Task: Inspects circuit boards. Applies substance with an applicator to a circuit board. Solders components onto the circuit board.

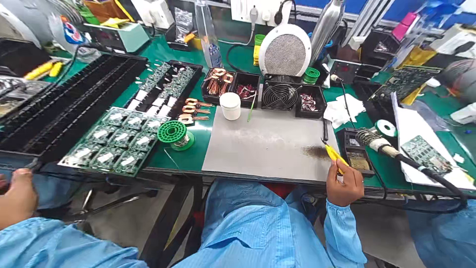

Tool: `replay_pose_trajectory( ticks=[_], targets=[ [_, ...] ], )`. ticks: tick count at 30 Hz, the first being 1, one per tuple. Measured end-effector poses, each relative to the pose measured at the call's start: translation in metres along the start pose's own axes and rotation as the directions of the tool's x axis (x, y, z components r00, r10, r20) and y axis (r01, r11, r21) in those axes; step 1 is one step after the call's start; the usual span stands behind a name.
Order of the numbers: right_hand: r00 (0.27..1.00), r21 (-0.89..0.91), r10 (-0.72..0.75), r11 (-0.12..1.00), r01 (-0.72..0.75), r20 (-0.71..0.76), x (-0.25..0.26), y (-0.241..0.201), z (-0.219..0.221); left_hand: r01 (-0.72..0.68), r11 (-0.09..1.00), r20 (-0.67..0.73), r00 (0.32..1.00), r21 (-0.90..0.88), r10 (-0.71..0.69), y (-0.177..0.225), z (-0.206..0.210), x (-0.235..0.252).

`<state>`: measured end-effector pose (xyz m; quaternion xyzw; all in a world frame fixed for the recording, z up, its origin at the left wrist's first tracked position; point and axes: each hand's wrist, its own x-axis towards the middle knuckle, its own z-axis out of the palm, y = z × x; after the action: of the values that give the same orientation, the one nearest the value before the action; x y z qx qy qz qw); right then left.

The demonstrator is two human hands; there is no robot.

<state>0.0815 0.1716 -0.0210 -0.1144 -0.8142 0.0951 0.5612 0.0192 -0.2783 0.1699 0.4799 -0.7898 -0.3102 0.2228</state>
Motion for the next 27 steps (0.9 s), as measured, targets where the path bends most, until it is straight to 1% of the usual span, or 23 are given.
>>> replay_pose_trajectory(
  ticks=[1,2,3,4,5,6,9,10,12,13,14,15,16,17,18,19,21,23,27],
  targets=[
    [0.999,-0.01,-0.027,1.0,0.027,-0.02,0.0,0.002,0.001,-0.015,0.999,0.047,0.999,-0.038,0.017,-0.024,0.01,0.032],
    [0.998,-0.029,-0.054,0.998,0.053,-0.039,0.002,0.005,0.004,-0.06,0.994,0.14,0.987,-0.096,0.073,-0.053,0.021,0.072],
    [0.996,-0.052,-0.075,0.996,0.072,-0.053,0.003,0.009,0.006,-0.074,0.979,0.214,0.97,-0.191,0.115,-0.079,0.032,0.108],
    [0.995,-0.075,-0.087,0.994,0.083,-0.051,0.004,0.012,0.008,-0.05,0.961,0.246,0.962,-0.273,0.12,-0.092,0.042,0.129],
    [0.996,-0.093,-0.083,0.992,0.08,-0.025,0.004,0.015,0.009,-0.003,0.944,0.239,0.967,-0.331,0.087,-0.093,0.049,0.135],
    [0.998,-0.108,-0.057,0.992,0.059,0.021,0.004,0.017,0.01,0.033,0.933,0.249,0.967,-0.358,0.062,-0.089,0.051,0.129],
    [0.97,-0.11,0.083,0.992,-0.059,0.229,0.007,0.02,0.008,0.089,0.901,0.266,0.964,-0.425,0.03,-0.073,0.045,0.101],
    [0.959,-0.105,0.108,0.991,-0.083,0.261,0.008,0.021,0.006,0.13,0.89,0.258,0.966,-0.436,-0.015,-0.066,0.045,0.094],
    [0.963,-0.088,0.101,0.993,-0.081,0.25,0.006,0.017,-0.003,0.242,0.872,0.265,0.955,-0.426,-0.136,-0.048,0.045,0.083],
    [0.969,-0.06,0.087,0.995,-0.075,0.233,0.006,0.014,-0.007,0.207,0.873,0.269,0.959,-0.442,-0.09,-0.053,0.05,0.089],
    [0.972,-0.027,0.079,0.997,-0.075,0.221,0.005,0.009,-0.011,0.048,0.875,0.288,0.952,-0.482,0.106,-0.078,0.057,0.109],
    [0.974,0.009,0.076,0.997,-0.079,0.214,0.001,0.003,-0.014,-0.153,0.837,0.35,0.858,-0.525,0.377,-0.113,0.06,0.145],
    [0.975,0.041,0.071,0.996,-0.081,0.211,-0.003,-0.003,-0.018,-0.096,0.835,0.306,0.903,-0.542,0.302,-0.115,0.067,0.152],
    [0.977,0.067,0.062,0.995,-0.077,0.206,-0.008,-0.009,-0.021,-0.008,0.829,0.275,0.942,-0.559,0.194,-0.109,0.07,0.152],
    [0.979,0.095,0.052,0.993,-0.072,0.196,-0.014,-0.014,-0.022,0.055,0.809,0.265,0.956,-0.585,0.127,-0.105,0.072,0.153],
    [0.982,0.121,0.043,0.99,-0.066,0.182,-0.02,-0.018,-0.023,0.089,0.788,0.274,0.956,-0.609,0.104,-0.103,0.072,0.155],
    [0.984,0.176,0.022,0.983,-0.054,0.176,-0.03,-0.026,-0.026,0.083,0.797,0.287,0.951,-0.599,0.117,-0.106,0.073,0.16],
    [0.979,0.219,0.004,0.974,-0.05,0.203,-0.037,-0.031,-0.026,0.058,0.821,0.279,0.952,-0.568,0.125,-0.107,0.071,0.163],
    [0.977,0.26,0.005,0.964,-0.061,0.214,-0.044,-0.032,-0.023,0.047,0.841,0.258,0.96,-0.539,0.111,-0.109,0.074,0.168]
  ],
)
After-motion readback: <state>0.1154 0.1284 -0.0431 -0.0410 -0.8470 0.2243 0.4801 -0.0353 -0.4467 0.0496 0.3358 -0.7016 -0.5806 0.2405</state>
